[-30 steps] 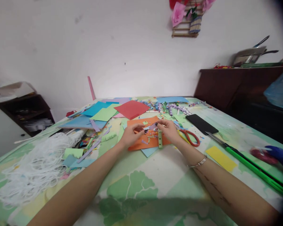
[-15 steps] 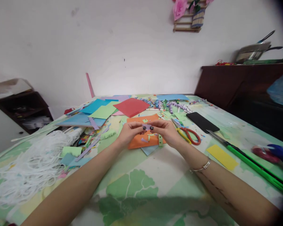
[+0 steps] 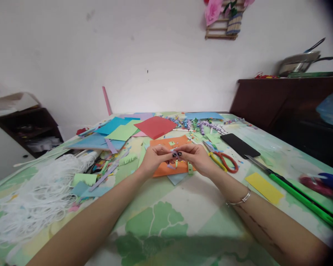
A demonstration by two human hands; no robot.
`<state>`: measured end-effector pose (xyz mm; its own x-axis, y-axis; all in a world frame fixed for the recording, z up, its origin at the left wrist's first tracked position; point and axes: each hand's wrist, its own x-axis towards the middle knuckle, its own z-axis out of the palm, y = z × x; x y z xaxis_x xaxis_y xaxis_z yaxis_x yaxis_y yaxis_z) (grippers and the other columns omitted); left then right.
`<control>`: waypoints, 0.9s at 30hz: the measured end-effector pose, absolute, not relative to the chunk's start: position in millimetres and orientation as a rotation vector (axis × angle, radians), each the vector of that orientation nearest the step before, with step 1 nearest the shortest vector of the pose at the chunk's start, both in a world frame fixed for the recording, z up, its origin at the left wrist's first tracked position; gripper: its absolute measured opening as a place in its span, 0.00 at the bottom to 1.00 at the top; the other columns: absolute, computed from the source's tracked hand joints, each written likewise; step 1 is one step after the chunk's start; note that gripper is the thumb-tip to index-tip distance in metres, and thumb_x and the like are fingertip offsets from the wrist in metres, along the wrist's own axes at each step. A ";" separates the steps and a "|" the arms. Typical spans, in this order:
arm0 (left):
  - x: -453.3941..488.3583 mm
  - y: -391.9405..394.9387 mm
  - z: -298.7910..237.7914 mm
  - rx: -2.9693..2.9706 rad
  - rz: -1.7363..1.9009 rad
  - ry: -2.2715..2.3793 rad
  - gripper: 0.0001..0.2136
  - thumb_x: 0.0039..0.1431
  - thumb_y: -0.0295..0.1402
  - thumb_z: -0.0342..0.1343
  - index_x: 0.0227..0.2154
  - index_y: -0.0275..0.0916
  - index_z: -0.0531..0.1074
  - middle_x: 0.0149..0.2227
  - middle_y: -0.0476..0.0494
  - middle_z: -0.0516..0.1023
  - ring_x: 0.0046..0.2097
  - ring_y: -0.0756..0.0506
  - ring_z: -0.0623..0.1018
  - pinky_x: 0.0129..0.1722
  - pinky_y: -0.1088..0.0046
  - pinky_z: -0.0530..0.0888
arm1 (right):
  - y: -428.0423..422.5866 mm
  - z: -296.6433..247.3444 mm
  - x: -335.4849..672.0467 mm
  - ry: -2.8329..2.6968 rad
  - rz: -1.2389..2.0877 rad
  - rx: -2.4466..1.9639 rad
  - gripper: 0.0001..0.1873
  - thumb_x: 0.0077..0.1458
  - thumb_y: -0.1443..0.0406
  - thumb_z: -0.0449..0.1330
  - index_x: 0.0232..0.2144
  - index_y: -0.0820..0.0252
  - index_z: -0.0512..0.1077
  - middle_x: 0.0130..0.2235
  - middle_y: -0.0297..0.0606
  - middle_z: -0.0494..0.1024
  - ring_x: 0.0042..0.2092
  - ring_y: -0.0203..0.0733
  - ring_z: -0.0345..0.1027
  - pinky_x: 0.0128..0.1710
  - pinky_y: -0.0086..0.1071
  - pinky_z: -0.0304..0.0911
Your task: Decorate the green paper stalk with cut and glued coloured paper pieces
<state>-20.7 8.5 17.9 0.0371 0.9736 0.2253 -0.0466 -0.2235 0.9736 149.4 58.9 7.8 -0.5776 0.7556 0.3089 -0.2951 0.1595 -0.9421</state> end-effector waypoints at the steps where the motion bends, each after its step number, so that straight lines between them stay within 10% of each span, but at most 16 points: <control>1: -19.0 7.3 18.7 1.363 1.379 1.048 0.09 0.43 0.32 0.66 0.24 0.32 0.74 0.22 0.42 0.79 0.23 0.46 0.78 0.26 0.71 0.73 | 59.2 6.8 148.5 -1.561 1.544 -0.474 0.11 0.44 0.61 0.68 0.32 0.59 0.79 0.31 0.37 0.80 0.33 0.37 0.72 0.37 0.33 0.66; 27: -7.7 1.7 17.4 1.355 1.445 1.075 0.11 0.41 0.33 0.67 0.28 0.33 0.76 0.24 0.43 0.80 0.29 0.44 0.80 0.28 0.70 0.78 | 58.3 2.5 142.8 -1.400 1.581 -0.470 0.11 0.40 0.63 0.71 0.28 0.62 0.77 0.29 0.36 0.78 0.30 0.37 0.71 0.34 0.33 0.66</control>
